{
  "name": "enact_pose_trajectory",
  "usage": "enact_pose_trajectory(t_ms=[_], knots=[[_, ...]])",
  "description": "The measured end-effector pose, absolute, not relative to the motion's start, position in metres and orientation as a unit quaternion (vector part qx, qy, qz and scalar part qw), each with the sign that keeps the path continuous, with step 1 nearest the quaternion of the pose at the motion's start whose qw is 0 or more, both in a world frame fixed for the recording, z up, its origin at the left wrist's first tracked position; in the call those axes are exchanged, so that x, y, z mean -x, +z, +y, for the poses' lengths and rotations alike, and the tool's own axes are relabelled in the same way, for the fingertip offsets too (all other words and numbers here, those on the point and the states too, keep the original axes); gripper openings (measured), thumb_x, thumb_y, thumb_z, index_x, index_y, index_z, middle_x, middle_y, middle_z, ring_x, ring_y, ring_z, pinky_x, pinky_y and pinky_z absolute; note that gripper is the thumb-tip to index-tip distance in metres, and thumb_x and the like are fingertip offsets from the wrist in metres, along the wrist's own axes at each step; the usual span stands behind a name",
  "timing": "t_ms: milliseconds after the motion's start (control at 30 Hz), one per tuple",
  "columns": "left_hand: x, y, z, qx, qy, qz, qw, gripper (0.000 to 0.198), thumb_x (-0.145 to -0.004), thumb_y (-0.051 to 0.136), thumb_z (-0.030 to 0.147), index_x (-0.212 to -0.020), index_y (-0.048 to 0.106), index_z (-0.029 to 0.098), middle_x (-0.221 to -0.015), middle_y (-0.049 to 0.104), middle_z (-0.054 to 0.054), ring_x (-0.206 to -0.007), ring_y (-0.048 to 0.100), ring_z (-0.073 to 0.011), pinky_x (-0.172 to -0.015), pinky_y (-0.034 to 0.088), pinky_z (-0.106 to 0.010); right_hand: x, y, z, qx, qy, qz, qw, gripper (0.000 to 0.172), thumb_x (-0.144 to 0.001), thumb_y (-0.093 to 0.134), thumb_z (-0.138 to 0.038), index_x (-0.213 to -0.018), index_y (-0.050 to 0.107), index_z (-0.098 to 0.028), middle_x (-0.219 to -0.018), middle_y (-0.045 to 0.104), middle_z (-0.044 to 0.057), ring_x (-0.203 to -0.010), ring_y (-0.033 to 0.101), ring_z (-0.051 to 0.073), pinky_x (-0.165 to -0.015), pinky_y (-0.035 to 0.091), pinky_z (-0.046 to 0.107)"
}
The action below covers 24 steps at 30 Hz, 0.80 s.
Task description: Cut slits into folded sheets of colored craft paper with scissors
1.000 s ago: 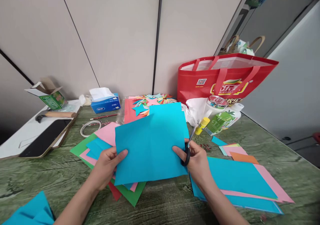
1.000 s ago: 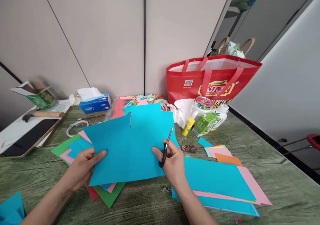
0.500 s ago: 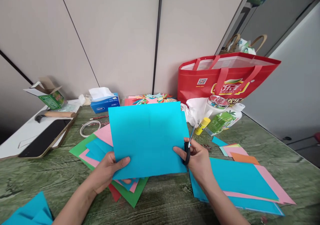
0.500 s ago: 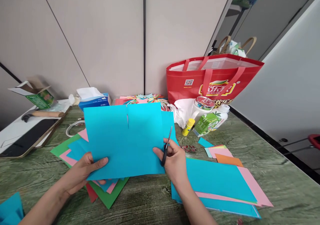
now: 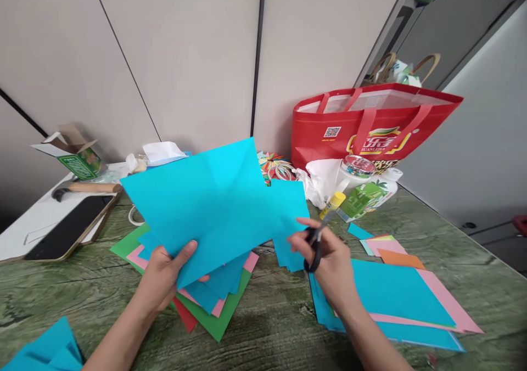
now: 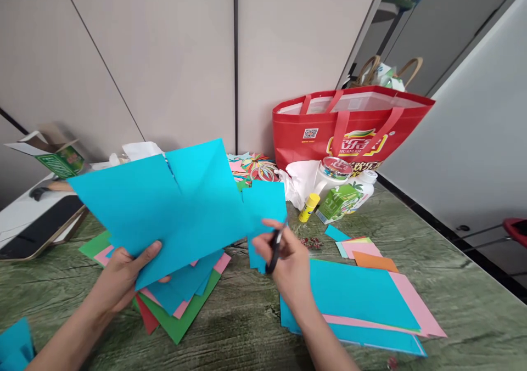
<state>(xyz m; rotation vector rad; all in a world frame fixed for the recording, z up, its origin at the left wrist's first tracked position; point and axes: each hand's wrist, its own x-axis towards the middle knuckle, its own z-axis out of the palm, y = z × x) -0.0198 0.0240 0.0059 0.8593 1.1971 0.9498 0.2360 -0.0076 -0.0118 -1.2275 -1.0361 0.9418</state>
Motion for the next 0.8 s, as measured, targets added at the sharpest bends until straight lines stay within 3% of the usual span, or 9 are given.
enact_pose_trajectory(t_ms=[100, 200, 333, 433, 667, 800], knots=[[0.019, 0.008, 0.024, -0.369, 0.433, 0.537, 0.623, 0.069, -0.060, 0.072, 0.034, -0.122, 0.046, 0.020, -0.115, 0.061, -0.007, -0.078, 0.065, -0.0343, -0.051, 0.058, -0.040, -0.220, -0.015, -0.017, 0.389, 0.624, -0.487, 0.472, 0.039, -0.069, 0.066, -0.038, -0.099, 0.050, -0.019, -0.071, 0.063, 0.003, -0.060, 0.056, 0.015, -0.058, 0.043, 0.028], [0.017, 0.010, 0.023, -0.360, 0.454, 0.538, 0.612, 0.073, -0.058, 0.072, 0.037, -0.124, 0.044, 0.023, -0.122, 0.056, -0.006, -0.081, 0.064, -0.0342, -0.049, 0.058, -0.039, -0.205, -0.022, -0.026, 0.329, 0.710, -0.468, 0.411, 0.031, -0.070, 0.066, -0.037, -0.089, 0.050, -0.019, -0.073, 0.062, 0.003, -0.064, 0.056, 0.015, -0.062, 0.043, 0.028], [0.015, 0.013, 0.022, -0.337, 0.471, 0.545, 0.606, 0.083, -0.052, 0.076, 0.038, -0.126, 0.042, 0.024, -0.133, 0.045, -0.005, -0.087, 0.062, -0.0347, -0.048, 0.059, -0.037, -0.199, -0.028, -0.030, 0.346, 0.724, -0.469, 0.370, 0.033, -0.065, 0.070, -0.036, -0.087, 0.054, -0.017, -0.071, 0.060, 0.002, -0.065, 0.053, 0.014, -0.059, 0.039, 0.025], [0.014, 0.014, 0.020, -0.329, 0.474, 0.543, 0.611, 0.080, -0.052, 0.076, 0.037, -0.124, 0.044, 0.024, -0.132, 0.046, -0.004, -0.086, 0.063, -0.0336, -0.047, 0.058, -0.035, -0.199, -0.024, -0.030, 0.362, 0.724, -0.462, 0.363, 0.035, -0.064, 0.071, -0.034, -0.089, 0.055, -0.017, -0.071, 0.059, 0.001, -0.064, 0.051, 0.013, -0.058, 0.038, 0.024], [0.005, 0.010, 0.012, -0.335, 0.473, 0.563, 0.589, 0.064, -0.042, 0.079, 0.041, -0.099, 0.062, 0.019, -0.098, 0.069, -0.006, -0.067, 0.066, -0.0316, -0.042, 0.056, -0.035, -0.201, -0.020, -0.034, 0.351, 0.738, -0.456, 0.352, 0.037, -0.066, 0.071, -0.029, -0.098, 0.054, -0.020, -0.079, 0.054, 0.001, -0.070, 0.050, 0.013, -0.063, 0.040, 0.025], [0.003, 0.007, 0.008, -0.366, 0.458, 0.550, 0.594, 0.043, -0.049, 0.076, 0.038, -0.086, 0.064, 0.020, -0.085, 0.072, -0.005, -0.056, 0.066, -0.0284, -0.044, 0.056, -0.036, -0.203, -0.028, -0.035, 0.343, 0.741, -0.450, 0.361, 0.036, -0.070, 0.068, -0.026, -0.102, 0.052, -0.020, -0.082, 0.053, 0.001, -0.073, 0.050, 0.013, -0.064, 0.039, 0.024]])
